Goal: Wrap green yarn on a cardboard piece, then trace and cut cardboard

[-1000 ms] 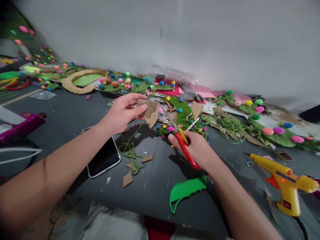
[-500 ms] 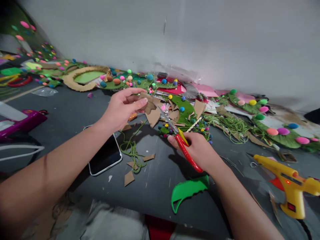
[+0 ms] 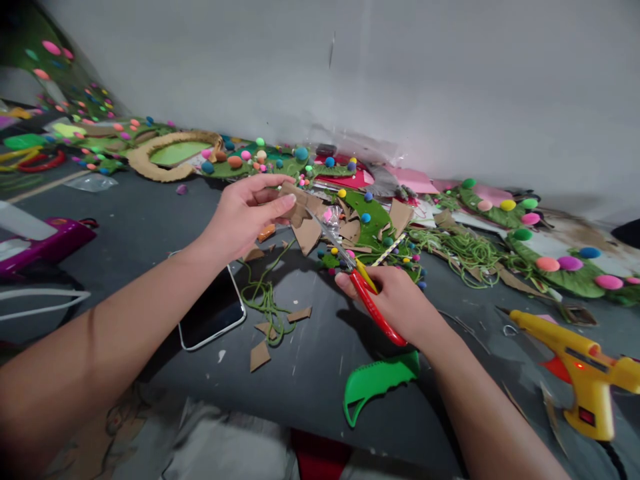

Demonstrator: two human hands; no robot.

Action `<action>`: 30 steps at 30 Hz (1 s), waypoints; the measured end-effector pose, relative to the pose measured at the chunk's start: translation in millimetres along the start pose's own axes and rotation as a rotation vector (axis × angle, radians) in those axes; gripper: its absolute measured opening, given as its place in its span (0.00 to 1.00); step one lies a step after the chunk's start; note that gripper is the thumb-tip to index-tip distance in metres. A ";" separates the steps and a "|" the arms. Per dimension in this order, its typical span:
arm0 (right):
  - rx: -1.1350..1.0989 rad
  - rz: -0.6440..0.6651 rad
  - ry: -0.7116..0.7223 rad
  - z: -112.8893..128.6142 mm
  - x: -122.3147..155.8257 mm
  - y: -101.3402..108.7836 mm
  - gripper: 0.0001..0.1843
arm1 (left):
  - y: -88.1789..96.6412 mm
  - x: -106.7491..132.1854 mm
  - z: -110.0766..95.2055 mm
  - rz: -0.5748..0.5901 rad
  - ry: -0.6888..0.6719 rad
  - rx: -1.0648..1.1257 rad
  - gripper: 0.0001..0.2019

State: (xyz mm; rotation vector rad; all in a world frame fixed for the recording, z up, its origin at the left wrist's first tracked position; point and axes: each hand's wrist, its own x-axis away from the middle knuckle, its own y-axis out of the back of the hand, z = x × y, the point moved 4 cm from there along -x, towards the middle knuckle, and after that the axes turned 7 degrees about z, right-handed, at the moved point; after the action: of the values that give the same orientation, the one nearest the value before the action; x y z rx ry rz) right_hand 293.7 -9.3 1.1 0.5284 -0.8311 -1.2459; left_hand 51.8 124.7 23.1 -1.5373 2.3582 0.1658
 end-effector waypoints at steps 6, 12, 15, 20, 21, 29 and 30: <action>-0.033 0.019 0.004 0.5 0.4 0.5 0.36 | 1.0 -0.1 -1.7 0.011 0.003 -0.010 0.14; -0.035 0.028 0.011 -1.9 0.4 0.4 0.36 | 1.3 -0.4 -2.2 0.019 0.003 -0.024 0.14; -0.028 0.018 0.018 -0.5 0.1 0.3 0.36 | 1.4 -0.7 -2.0 0.016 0.003 -0.035 0.14; -0.030 0.019 0.009 1.8 0.4 0.9 0.37 | 1.1 -0.1 -2.7 0.016 0.008 -0.039 0.14; -0.031 0.021 0.010 2.0 0.4 1.0 0.37 | 1.0 0.1 -3.0 0.015 0.011 -0.040 0.14; -0.046 0.008 -0.004 1.3 -1.0 1.8 0.39 | 2.1 -0.1 -1.5 0.014 0.026 -0.036 0.14; -0.062 0.016 -0.014 0.4 -0.7 1.7 0.39 | 2.3 -0.2 -1.0 0.018 0.027 -0.035 0.15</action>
State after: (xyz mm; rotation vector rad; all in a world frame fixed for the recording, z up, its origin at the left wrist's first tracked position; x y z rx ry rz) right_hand 294.3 -8.1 2.5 0.4631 -0.8046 -1.2579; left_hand 49.6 125.5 24.0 -1.5446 2.4025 0.1924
